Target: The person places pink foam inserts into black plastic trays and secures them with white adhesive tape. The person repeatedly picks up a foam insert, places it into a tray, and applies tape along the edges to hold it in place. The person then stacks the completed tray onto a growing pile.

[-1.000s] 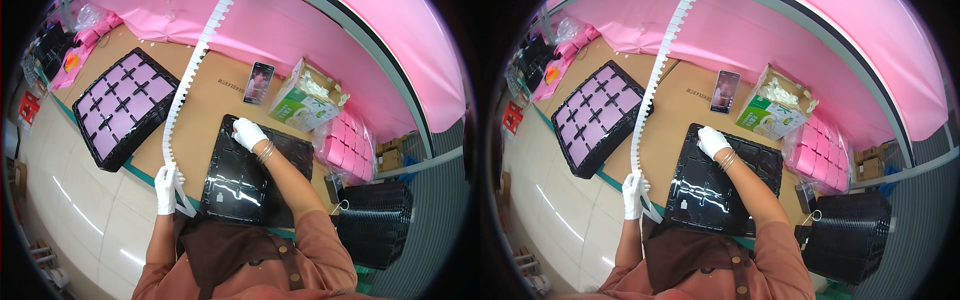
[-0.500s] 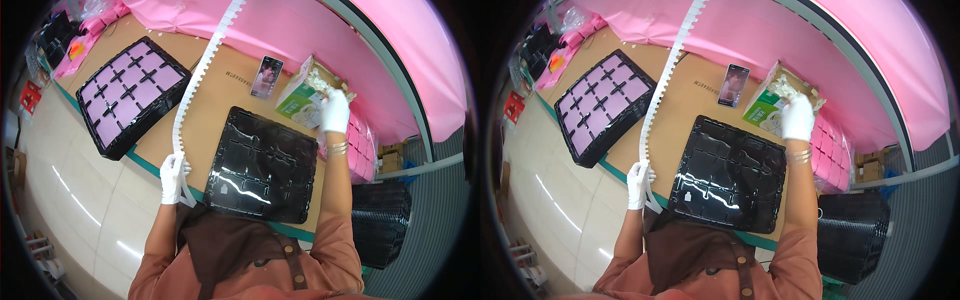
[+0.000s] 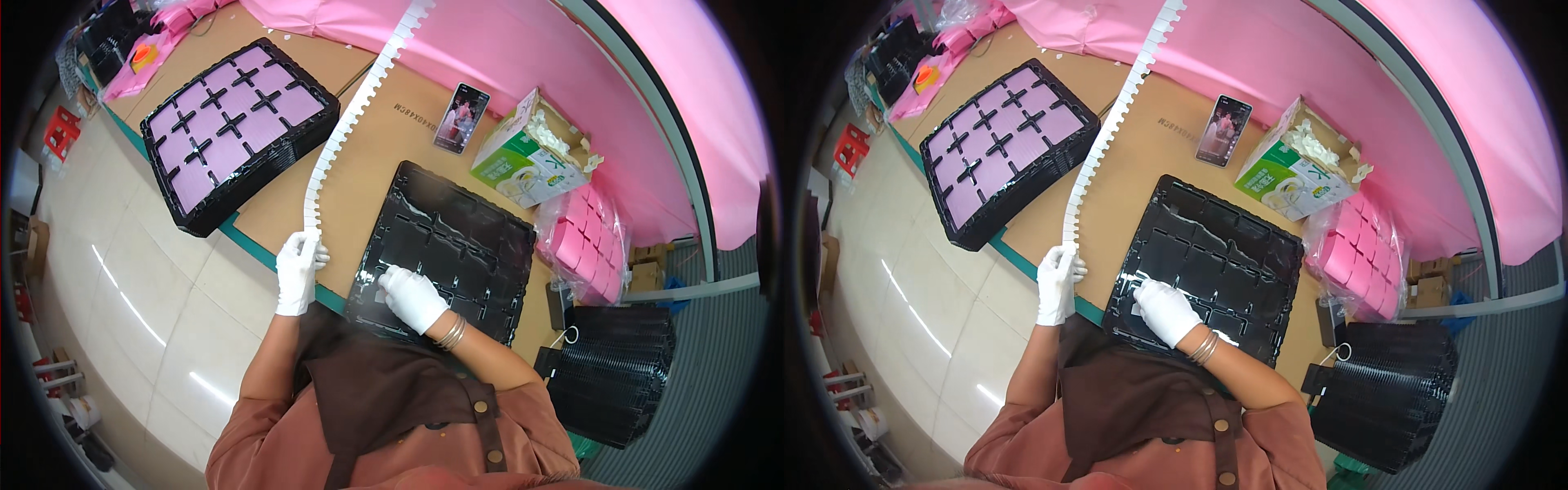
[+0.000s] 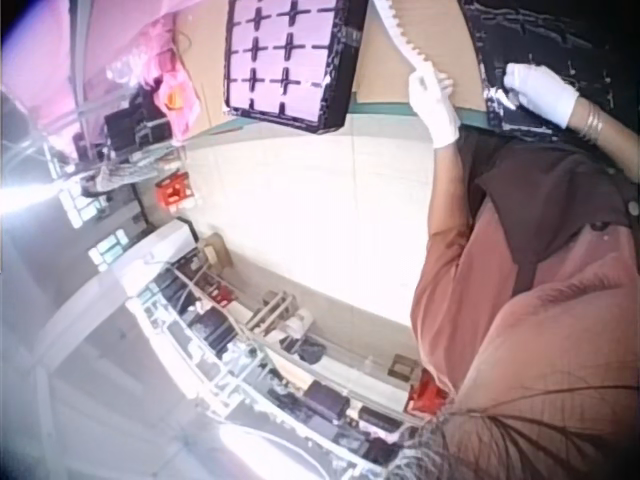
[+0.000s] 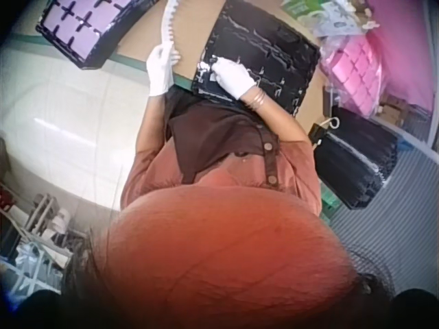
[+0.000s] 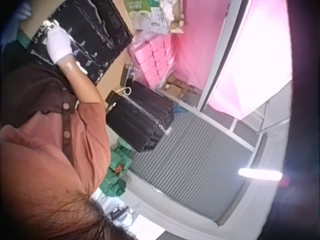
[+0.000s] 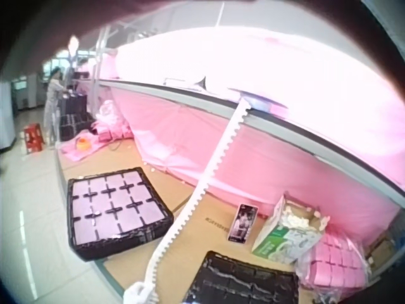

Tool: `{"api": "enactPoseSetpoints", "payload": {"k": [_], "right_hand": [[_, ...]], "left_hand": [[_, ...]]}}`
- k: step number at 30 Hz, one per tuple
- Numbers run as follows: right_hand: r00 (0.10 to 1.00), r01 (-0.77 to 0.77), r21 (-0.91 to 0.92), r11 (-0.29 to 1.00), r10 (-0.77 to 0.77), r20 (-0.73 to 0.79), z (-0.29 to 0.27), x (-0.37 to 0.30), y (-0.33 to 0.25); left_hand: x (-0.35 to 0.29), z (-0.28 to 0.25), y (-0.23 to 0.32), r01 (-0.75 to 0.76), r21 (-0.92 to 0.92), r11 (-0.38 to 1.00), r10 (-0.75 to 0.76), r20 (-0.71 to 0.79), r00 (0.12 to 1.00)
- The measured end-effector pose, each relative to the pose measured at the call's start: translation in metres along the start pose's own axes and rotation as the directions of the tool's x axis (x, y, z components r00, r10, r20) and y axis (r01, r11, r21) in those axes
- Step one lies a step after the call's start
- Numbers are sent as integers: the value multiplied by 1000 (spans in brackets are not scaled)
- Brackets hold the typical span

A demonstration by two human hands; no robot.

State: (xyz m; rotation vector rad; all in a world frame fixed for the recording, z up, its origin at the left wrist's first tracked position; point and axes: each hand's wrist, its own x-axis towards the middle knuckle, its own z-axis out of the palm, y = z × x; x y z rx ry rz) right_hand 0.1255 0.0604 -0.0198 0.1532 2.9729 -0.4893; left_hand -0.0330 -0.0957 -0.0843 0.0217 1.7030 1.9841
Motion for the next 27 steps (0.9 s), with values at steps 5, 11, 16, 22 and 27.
{"api": "enactPoseSetpoints", "payload": {"k": [5, 11, 16, 22, 27], "right_hand": [[1000, 1, -171, 985, 2, 22, 5, 4, -8], [989, 0, 158, 987, -23, 143, -10, -25, -7], [918, -170, -7, 985, 156, -364, -121, -14, 47], [470, -526, -27, 850, 264, -842, -245, -30, 232], [428, -712, 40, 701, 479, -767, -246, -106, 248]], "left_hand": [[-5, 7, 3, -47, 62, 997, 47, -8, 999], [-5, 6, 2, -54, 47, 997, 54, 13, 998], [-1, -2, -10, -54, -1, 999, 54, 2, 999], [3, 5, 1, -42, 67, 997, 41, 20, 999], [-20, -14, 19, -51, 42, 998, 51, -1, 999]]}}
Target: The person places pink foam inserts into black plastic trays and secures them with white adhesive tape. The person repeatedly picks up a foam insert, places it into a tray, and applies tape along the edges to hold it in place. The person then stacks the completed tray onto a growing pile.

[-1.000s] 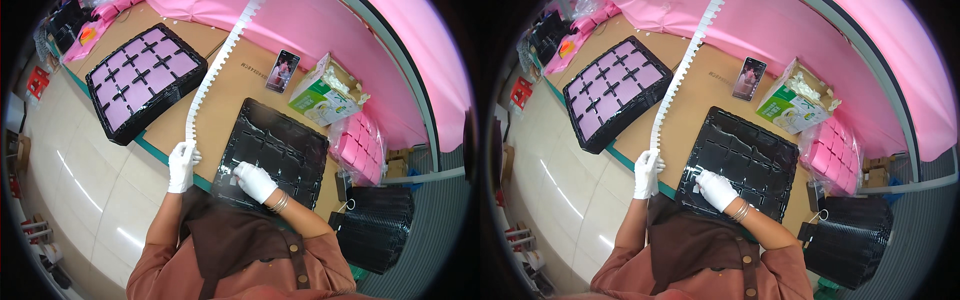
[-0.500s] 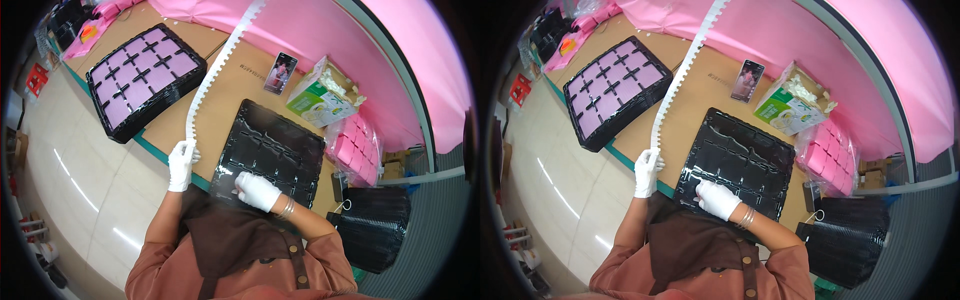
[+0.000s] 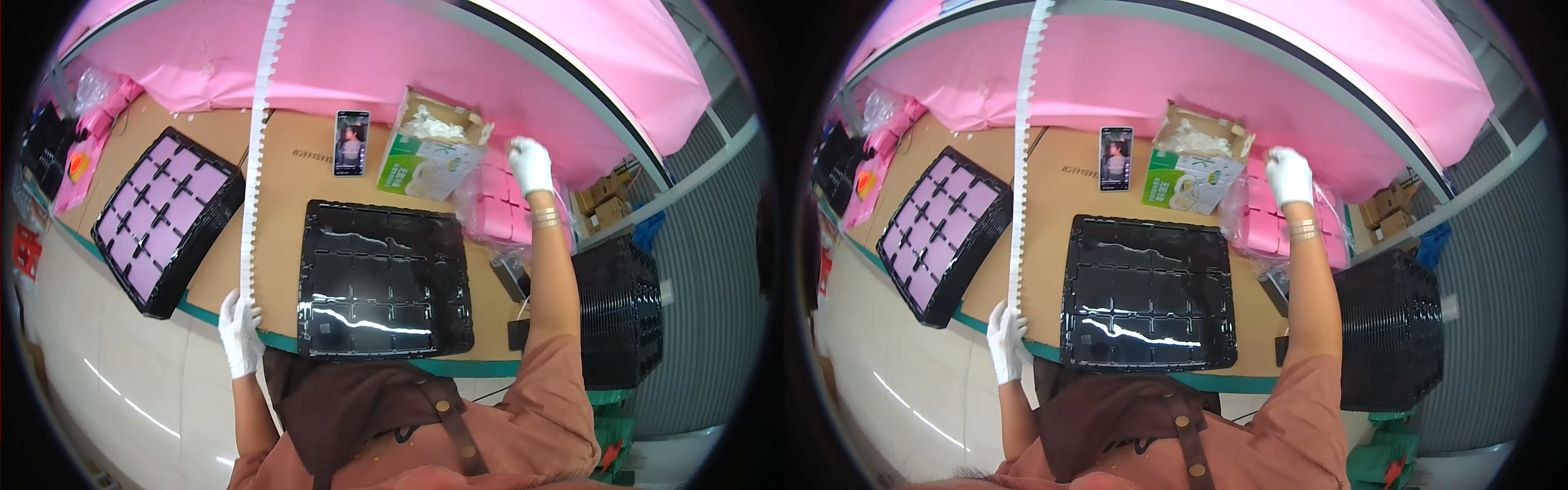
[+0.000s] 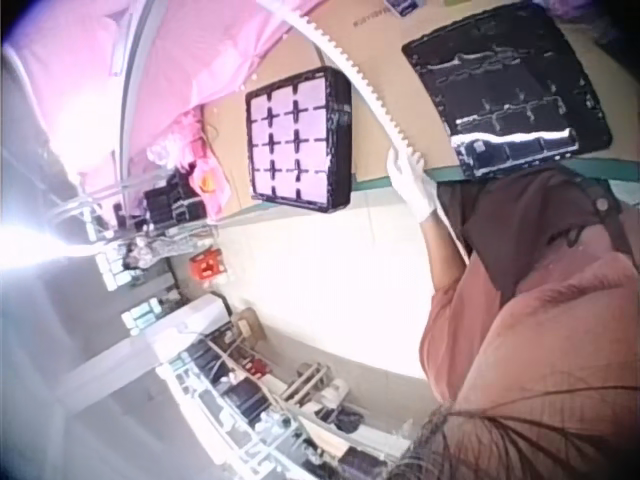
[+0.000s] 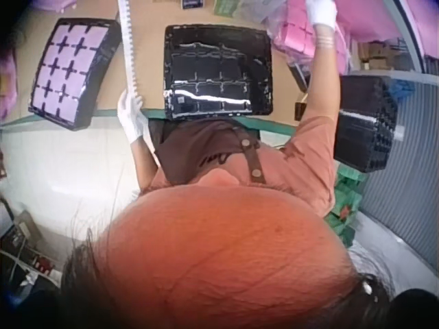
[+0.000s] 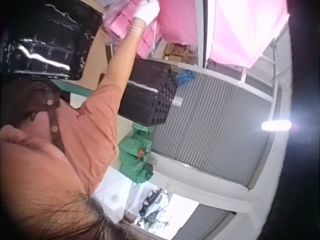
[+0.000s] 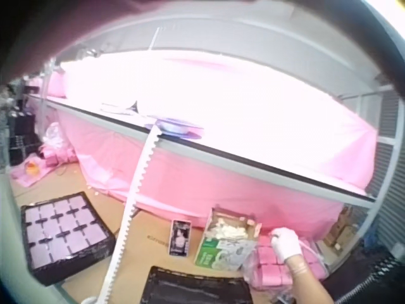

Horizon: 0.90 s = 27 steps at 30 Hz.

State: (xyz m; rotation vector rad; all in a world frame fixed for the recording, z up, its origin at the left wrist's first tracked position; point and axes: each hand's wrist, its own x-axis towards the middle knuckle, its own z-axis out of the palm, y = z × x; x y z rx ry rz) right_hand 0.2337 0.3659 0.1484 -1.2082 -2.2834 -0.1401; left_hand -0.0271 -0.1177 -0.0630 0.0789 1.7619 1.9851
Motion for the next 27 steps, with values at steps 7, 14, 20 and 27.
{"api": "enactPoseSetpoints", "payload": {"k": [7, 14, 20, 27], "right_hand": [[933, -242, 40, 969, 222, 285, 48, -111, 62], [907, -244, -175, 954, 289, 307, 62, -115, 47], [891, -316, 1, 949, 297, 342, 64, -114, 67], [933, -296, 124, 947, 259, 251, 67, -118, 78]], "left_hand": [[-8, -16, 6, -337, 481, 809, 464, -171, 869], [-13, 43, 30, -457, 399, 795, 502, -9, 865], [-37, 116, 47, -563, 346, 751, 520, 216, 826], [-64, 222, 36, -465, 244, 851, 177, 701, 691]]}}
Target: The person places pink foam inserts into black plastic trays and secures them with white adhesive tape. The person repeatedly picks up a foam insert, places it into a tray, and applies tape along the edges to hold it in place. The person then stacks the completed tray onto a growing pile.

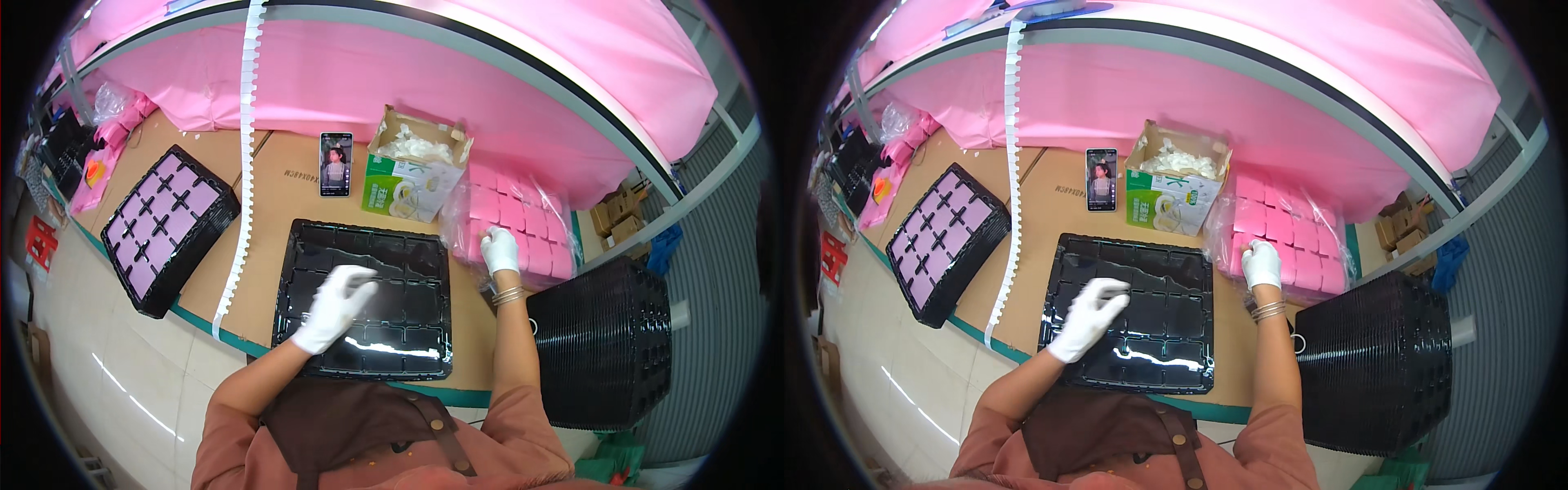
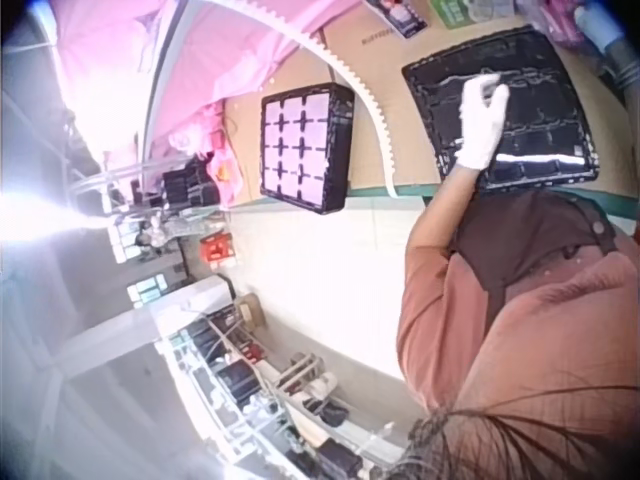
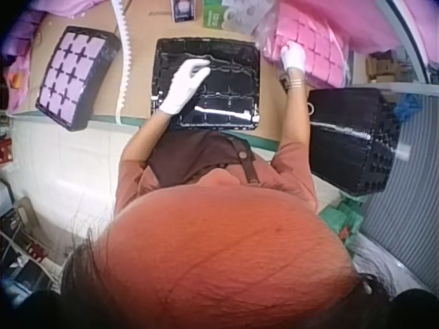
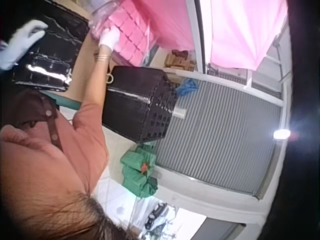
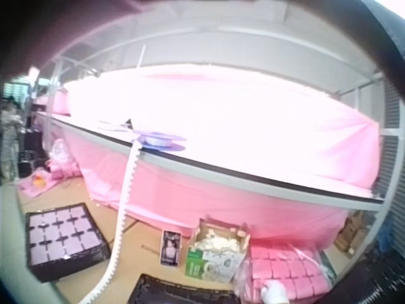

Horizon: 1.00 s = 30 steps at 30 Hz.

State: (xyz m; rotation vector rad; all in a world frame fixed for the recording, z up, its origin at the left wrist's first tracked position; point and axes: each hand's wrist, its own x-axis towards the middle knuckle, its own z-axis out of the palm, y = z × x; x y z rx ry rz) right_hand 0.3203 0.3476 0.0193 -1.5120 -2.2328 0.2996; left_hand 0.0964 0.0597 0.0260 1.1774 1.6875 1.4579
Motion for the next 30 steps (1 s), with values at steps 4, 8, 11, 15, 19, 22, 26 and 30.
{"api": "enactPoseSetpoints", "payload": {"k": [4, 8, 11, 15, 19, 22, 26, 30], "right_hand": [[919, 157, -12, 988, -151, -365, -22, -13, -8], [940, 299, 206, 932, -250, -230, -81, -79, -65], [911, 402, 286, 870, -410, -33, -92, -133, -97], [820, 384, 453, 805, -523, 233, -70, -177, -106], [984, 71, 557, 827, -149, 96, -55, -162, -84], [999, -25, 448, 894, 0, 55, -15, -136, -44], [981, -117, 277, 954, 67, 180, 38, -127, -43], [927, -128, 122, 984, 75, 367, 54, -113, -63]], "left_hand": [[47, 61, -2, 246, -309, 919, -102, 416, 904], [63, 108, 3, 611, -531, 587, -136, 680, 721], [63, 113, 18, 738, -657, 153, 33, 750, 660], [40, 75, 25, 657, -679, 328, -289, 590, 754], [10, 8, 16, 542, -633, 553, -466, 304, 831], [-5, -40, -23, 428, -542, 723, -488, 39, 872], [-8, -81, -60, 379, -336, 862, -456, -188, 870], [-10, -103, -76, 452, -332, 828, -519, -149, 842]]}}
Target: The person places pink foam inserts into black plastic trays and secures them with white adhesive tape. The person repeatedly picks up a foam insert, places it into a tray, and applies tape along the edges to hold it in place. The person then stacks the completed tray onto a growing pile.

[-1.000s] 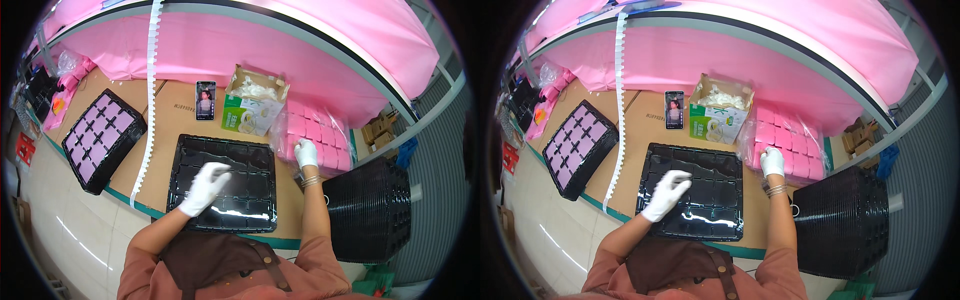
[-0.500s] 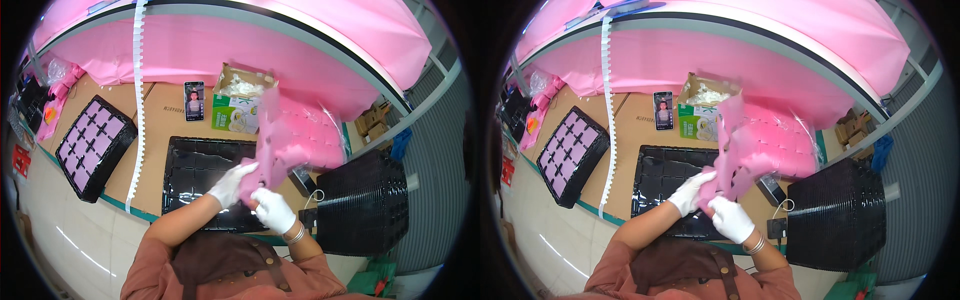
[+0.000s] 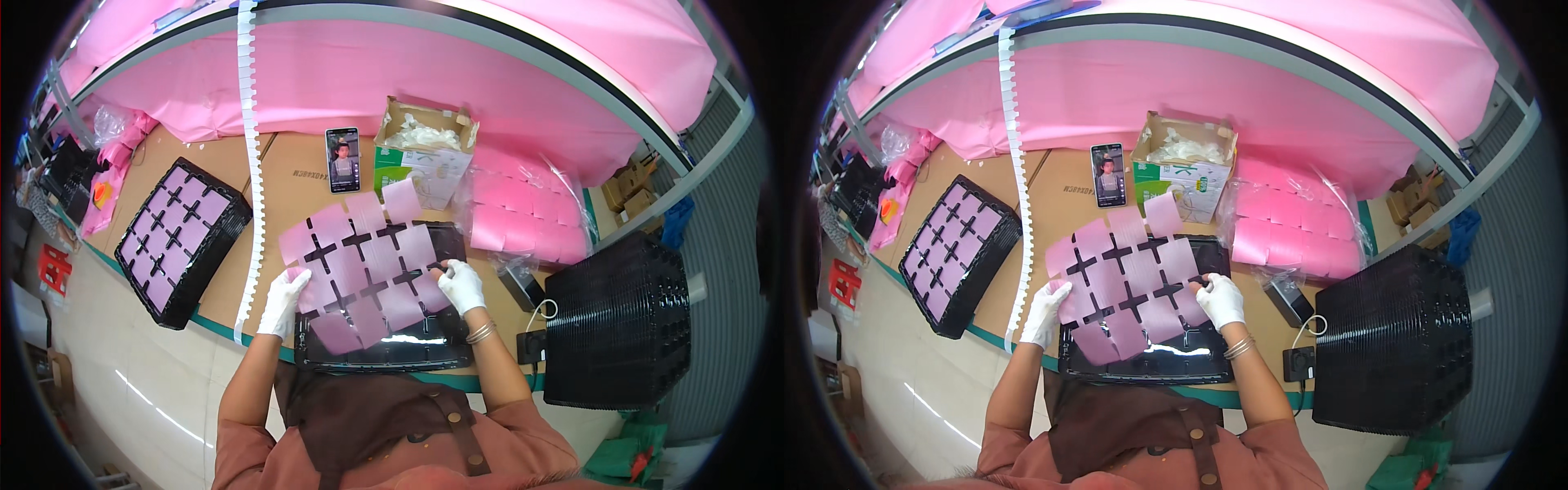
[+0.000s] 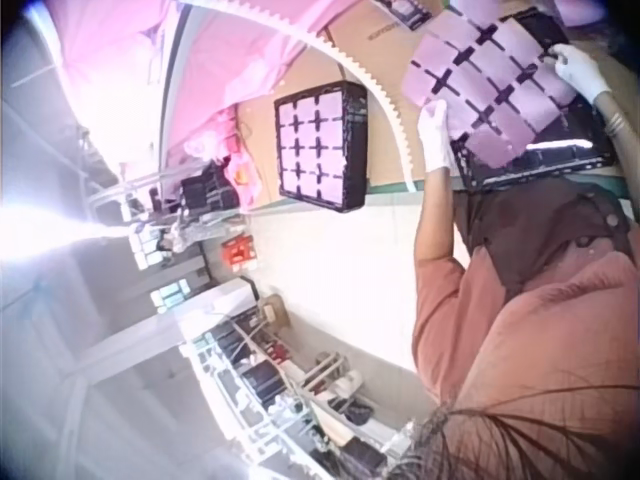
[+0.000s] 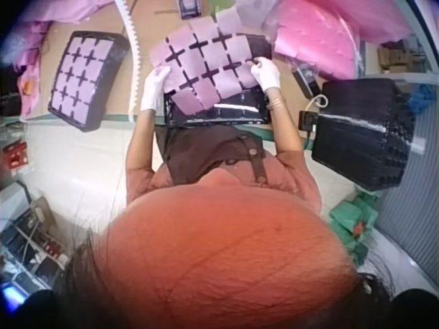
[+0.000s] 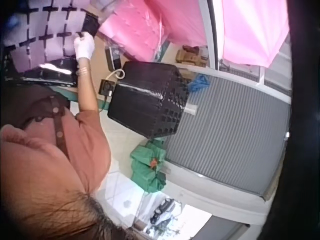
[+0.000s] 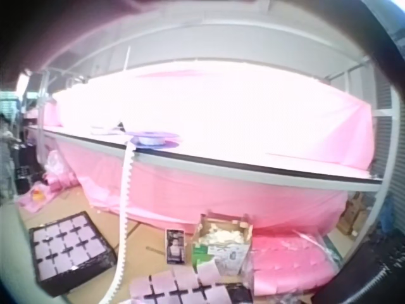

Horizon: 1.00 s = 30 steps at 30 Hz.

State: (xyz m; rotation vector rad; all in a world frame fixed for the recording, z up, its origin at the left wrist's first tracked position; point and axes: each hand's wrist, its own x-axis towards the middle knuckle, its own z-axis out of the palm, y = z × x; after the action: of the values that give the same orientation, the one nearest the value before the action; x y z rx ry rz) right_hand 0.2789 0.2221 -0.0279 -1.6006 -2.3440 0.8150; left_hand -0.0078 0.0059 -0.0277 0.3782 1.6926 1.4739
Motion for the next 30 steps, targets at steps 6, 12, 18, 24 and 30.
{"api": "enactPoseSetpoints", "payload": {"k": [6, 12, 18, 24, 30], "right_hand": [[1000, -6, -183, 983, 8, 9, 5, 4, -4], [999, -5, 113, 994, 0, 42, 1, -15, 11], [979, -188, 600, 778, 99, 179, -31, -73, 38], [987, -159, 143, 977, 158, 18, -9, -97, 43], [979, -202, -5, 979, 202, 8, -5, -105, 19]], "left_hand": [[-42, 11, 22, 52, 83, 995, -55, 33, 998], [-36, 6, -15, -61, 84, 995, 53, 89, 995], [-45, 29, 6, 34, 159, 987, -54, 125, 991], [-26, 23, -28, -273, 426, 863, 276, 56, 960], [-32, 27, -7, -249, 645, 722, 309, 20, 951]]}}
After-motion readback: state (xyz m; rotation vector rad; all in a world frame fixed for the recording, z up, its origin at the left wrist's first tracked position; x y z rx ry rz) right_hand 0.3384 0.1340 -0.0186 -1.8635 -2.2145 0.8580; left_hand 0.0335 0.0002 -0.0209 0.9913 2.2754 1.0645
